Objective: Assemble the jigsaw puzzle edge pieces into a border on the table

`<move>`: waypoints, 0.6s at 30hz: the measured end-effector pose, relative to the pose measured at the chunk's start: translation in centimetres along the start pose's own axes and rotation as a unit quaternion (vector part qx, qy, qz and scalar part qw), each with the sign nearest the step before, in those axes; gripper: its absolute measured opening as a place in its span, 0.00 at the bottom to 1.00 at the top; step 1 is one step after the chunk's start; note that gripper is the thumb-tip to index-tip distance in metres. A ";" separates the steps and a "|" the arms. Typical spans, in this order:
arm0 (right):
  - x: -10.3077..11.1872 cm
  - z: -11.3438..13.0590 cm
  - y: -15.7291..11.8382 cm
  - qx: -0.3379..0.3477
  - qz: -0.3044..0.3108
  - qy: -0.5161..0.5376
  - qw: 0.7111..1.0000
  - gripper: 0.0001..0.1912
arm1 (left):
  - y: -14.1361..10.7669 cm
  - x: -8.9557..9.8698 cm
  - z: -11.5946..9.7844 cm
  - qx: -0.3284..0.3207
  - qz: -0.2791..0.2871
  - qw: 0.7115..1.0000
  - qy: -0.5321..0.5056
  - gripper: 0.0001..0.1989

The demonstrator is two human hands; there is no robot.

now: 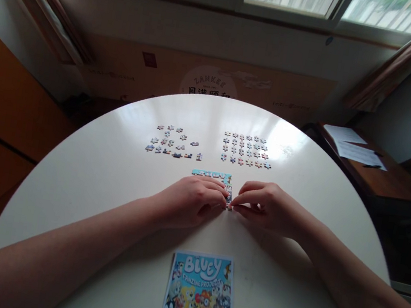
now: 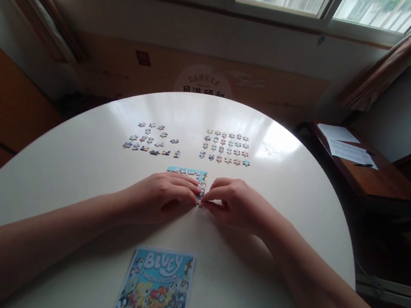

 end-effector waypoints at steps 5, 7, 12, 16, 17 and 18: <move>1.2 -0.5 -0.4 0.002 -0.053 0.004 0.999 0.07 | -0.1 0.2 0.0 0.001 0.003 1.000 -0.002 0.12; 1.1 -0.6 -0.4 0.003 -0.049 0.006 0.999 0.07 | -0.2 0.3 0.0 -0.003 0.001 1.000 -0.003 0.13; 0.9 -0.8 -0.3 0.001 -0.050 -0.001 0.999 0.07 | -0.3 0.3 0.1 0.000 0.002 1.000 0.000 0.16; 1.0 -1.6 -0.4 -0.006 -0.073 -0.031 0.997 0.07 | -0.5 0.0 0.3 0.001 0.008 0.999 0.033 0.18; 1.0 -1.7 -0.4 -0.007 -0.077 -0.038 0.996 0.08 | -0.6 -0.1 0.3 0.000 0.008 0.999 0.042 0.17; 1.0 -1.9 -0.4 -0.009 -0.080 -0.043 0.996 0.08 | -0.6 -0.2 0.3 0.001 0.009 0.999 0.051 0.16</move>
Point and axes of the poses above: each hand's wrist, its own y-axis towards the middle knuckle, its own x-axis out of the back of the hand, z = x × y, the point moved 5 cm from there along y, towards the middle knuckle, and after that the axes turned 8 degrees about x, right-handed, at the moved point
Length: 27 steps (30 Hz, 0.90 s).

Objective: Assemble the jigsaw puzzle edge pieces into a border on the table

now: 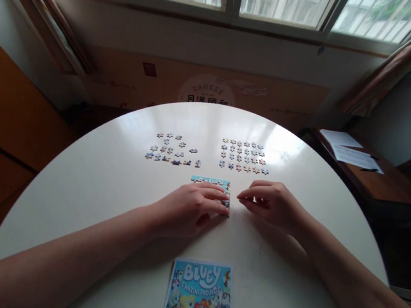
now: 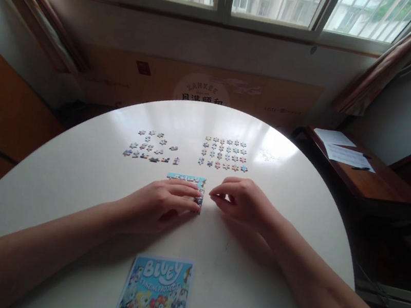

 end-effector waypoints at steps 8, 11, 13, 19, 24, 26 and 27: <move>0.2 -0.1 0.1 -0.002 -0.020 -0.007 1.000 0.08 | 0.0 -0.2 0.0 0.028 0.006 0.999 0.028 0.16; 0.6 -0.1 0.1 0.007 -0.030 -0.012 0.999 0.09 | 0.0 -0.3 0.1 0.045 0.009 0.999 0.017 0.17; 0.7 -0.1 0.1 0.006 -0.033 -0.013 0.999 0.09 | 0.0 -0.4 0.2 0.057 0.013 0.998 0.006 0.17; 0.8 -0.1 0.0 -0.006 -0.036 -0.009 0.999 0.08 | 0.0 -0.3 0.6 0.061 0.010 0.998 -0.022 0.21; 0.3 0.5 0.1 0.003 0.011 0.000 1.000 0.08 | -0.1 0.8 0.7 0.065 -0.052 0.996 -0.035 0.13; -0.1 0.7 0.1 0.005 0.036 0.003 0.999 0.07 | -0.1 1.1 0.8 0.079 -0.053 0.995 -0.029 0.08; -0.2 0.8 0.1 0.007 0.045 0.003 0.999 0.07 | -0.1 1.1 0.9 0.087 -0.044 0.995 -0.027 0.06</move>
Point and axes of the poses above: each hand's wrist, its own y-axis towards the middle knuckle, its own x-axis out of the back of the hand, z = x × y, the point moved 5 cm from there along y, towards the middle knuckle, and after that the axes turned 8 degrees about x, right-handed, at the moved point
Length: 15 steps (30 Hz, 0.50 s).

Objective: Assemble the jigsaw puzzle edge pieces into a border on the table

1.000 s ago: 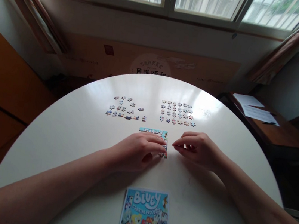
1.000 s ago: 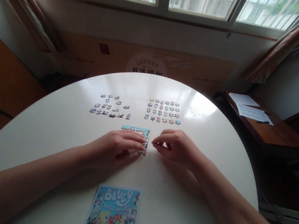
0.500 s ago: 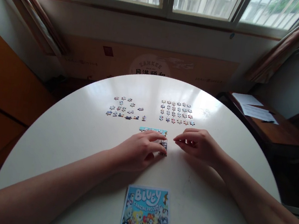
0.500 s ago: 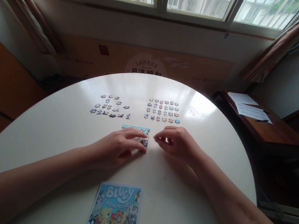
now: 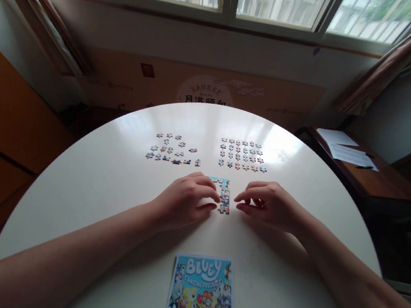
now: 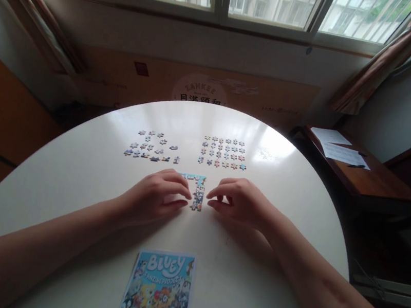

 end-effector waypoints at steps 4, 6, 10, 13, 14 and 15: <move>-0.6 0.2 0.1 -0.001 0.017 -0.011 1.000 0.06 | 0.0 -0.3 0.1 0.020 0.036 0.999 0.000 0.05; -0.9 0.3 0.2 -0.007 0.022 -0.016 1.000 0.06 | 0.1 -0.4 0.2 0.023 0.041 0.999 -0.004 0.05; -1.1 0.3 0.4 -0.017 0.028 -0.025 0.999 0.06 | 0.1 -0.6 0.4 0.032 0.044 0.998 -0.008 0.05; -1.2 0.2 0.4 -0.021 0.031 -0.027 0.999 0.06 | 0.2 -0.6 0.4 0.034 0.044 0.998 -0.006 0.05; -1.2 0.2 0.4 -0.022 0.030 -0.028 0.999 0.06 | 0.2 -0.6 0.4 0.033 0.044 0.998 -0.004 0.05; -1.2 0.1 0.5 -0.022 0.029 -0.028 0.999 0.06 | 0.2 -0.6 0.4 0.031 0.043 0.999 -0.003 0.05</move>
Point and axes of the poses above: each hand's wrist, its own y-axis towards the middle knuckle, its own x-axis out of the back of the hand, z = x × y, the point moved 5 cm from there along y, towards the middle knuckle, and after that the axes turned 8 degrees about x, right-handed, at the moved point
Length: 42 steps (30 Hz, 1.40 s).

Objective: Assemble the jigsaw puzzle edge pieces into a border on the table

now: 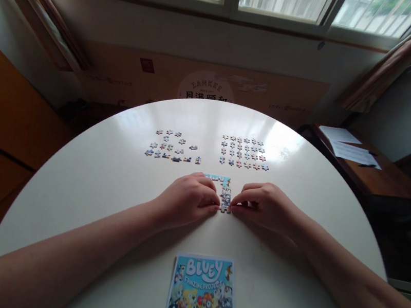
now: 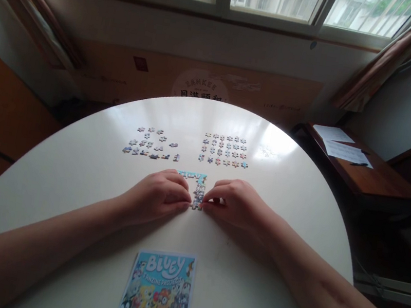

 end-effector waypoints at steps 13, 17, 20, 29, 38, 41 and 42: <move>0.3 -0.2 -0.2 0.025 -0.011 0.003 1.000 0.09 | 0.3 -0.5 -0.1 0.005 -0.014 1.000 0.007 0.04; 0.4 -0.3 -0.3 0.029 -0.019 -0.005 0.999 0.09 | 0.4 -0.5 -0.3 0.008 -0.019 1.000 0.015 0.05; 0.4 -0.3 -0.2 0.035 -0.021 -0.013 0.999 0.09 | 0.4 -0.5 -0.4 0.008 -0.024 0.999 0.020 0.05; 0.5 -0.2 -0.1 0.042 -0.028 -0.014 0.999 0.07 | 0.5 -0.5 -0.5 0.006 -0.033 0.999 0.023 0.05; 0.8 -0.1 -0.2 0.051 -0.026 -0.014 0.998 0.06 | 0.5 -0.5 -0.6 0.007 -0.037 0.999 0.025 0.04; 1.0 0.0 -0.2 0.051 -0.036 -0.018 0.998 0.08 | 0.5 -0.5 -0.6 0.007 -0.036 0.999 0.027 0.04; 1.2 -0.1 -0.2 0.048 -0.048 -0.022 0.997 0.10 | 0.5 -0.5 -0.6 0.007 -0.036 0.999 0.027 0.04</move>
Point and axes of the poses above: each hand's wrist, its own y-axis towards the middle knuckle, its own x-axis out of the back of the hand, z = x × y, the point moved 5 cm from there along y, towards the middle knuckle, and after that the axes turned 8 degrees about x, right-handed, at the moved point
